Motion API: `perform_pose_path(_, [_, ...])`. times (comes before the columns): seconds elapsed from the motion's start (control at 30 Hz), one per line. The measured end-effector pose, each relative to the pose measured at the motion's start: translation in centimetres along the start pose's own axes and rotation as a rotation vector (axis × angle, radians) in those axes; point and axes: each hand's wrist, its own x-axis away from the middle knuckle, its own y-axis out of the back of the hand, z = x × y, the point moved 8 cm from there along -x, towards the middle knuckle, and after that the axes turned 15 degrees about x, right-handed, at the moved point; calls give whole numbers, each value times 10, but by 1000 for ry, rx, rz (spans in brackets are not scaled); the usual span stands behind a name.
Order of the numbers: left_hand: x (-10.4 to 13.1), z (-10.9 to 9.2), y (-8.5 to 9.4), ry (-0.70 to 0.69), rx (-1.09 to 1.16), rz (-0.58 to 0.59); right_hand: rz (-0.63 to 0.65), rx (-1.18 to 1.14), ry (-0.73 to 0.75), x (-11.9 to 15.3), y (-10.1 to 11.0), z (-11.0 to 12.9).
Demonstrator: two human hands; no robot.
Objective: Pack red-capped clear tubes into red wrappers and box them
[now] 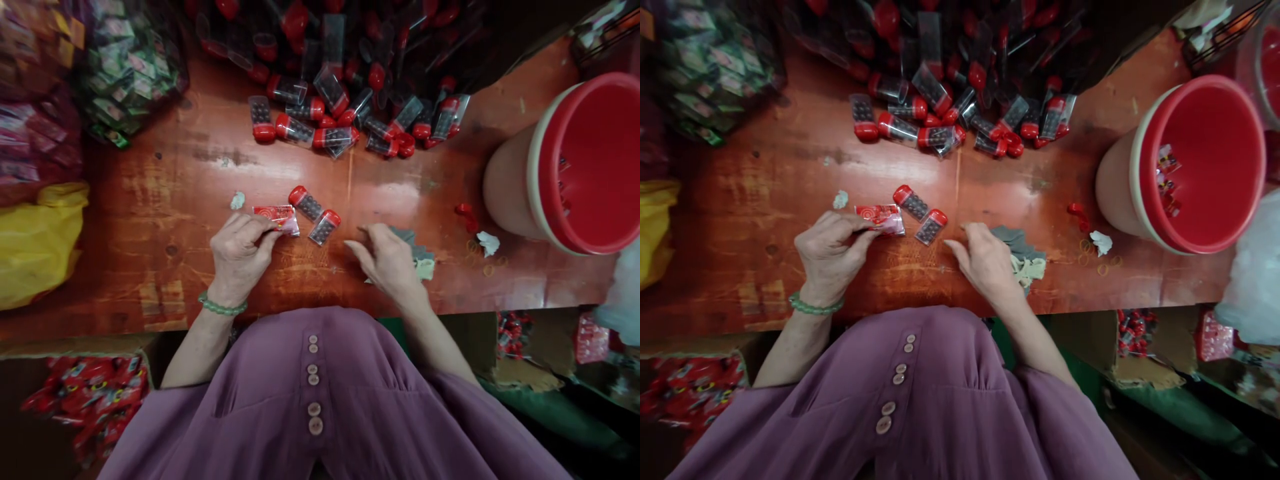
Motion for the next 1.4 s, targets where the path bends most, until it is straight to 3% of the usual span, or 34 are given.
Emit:
perform_pose_path(0.17, [6,-7,0,-59,10,-4,68,-177,-270,-33,-39,24])
perform_pose_path(0.33, [11,-1,-5,-174,-114,-9,-23,-399,-300,-42,-51,27])
perform_pose_path(0.43, [14,6,-16,-123,-153,99,-128,-629,-304,-39,-56,21])
perform_pose_path(0.53, [18,9,-21,-77,-181,175,-151,-943,-271,-35,-59,19])
perform_pose_path(0.67, [13,7,-12,-58,-92,113,11,-1298,-205,-32,-55,26])
perform_pose_path(0.87, [8,-11,11,-88,110,15,292,-1579,-62,-20,-33,53])
perform_pose_path(1.07, [16,-28,14,-153,160,89,483,-1680,59,-14,-21,70])
perform_pose_path(1.4, [23,-35,10,-192,166,173,813,-1593,288,-7,-25,85])
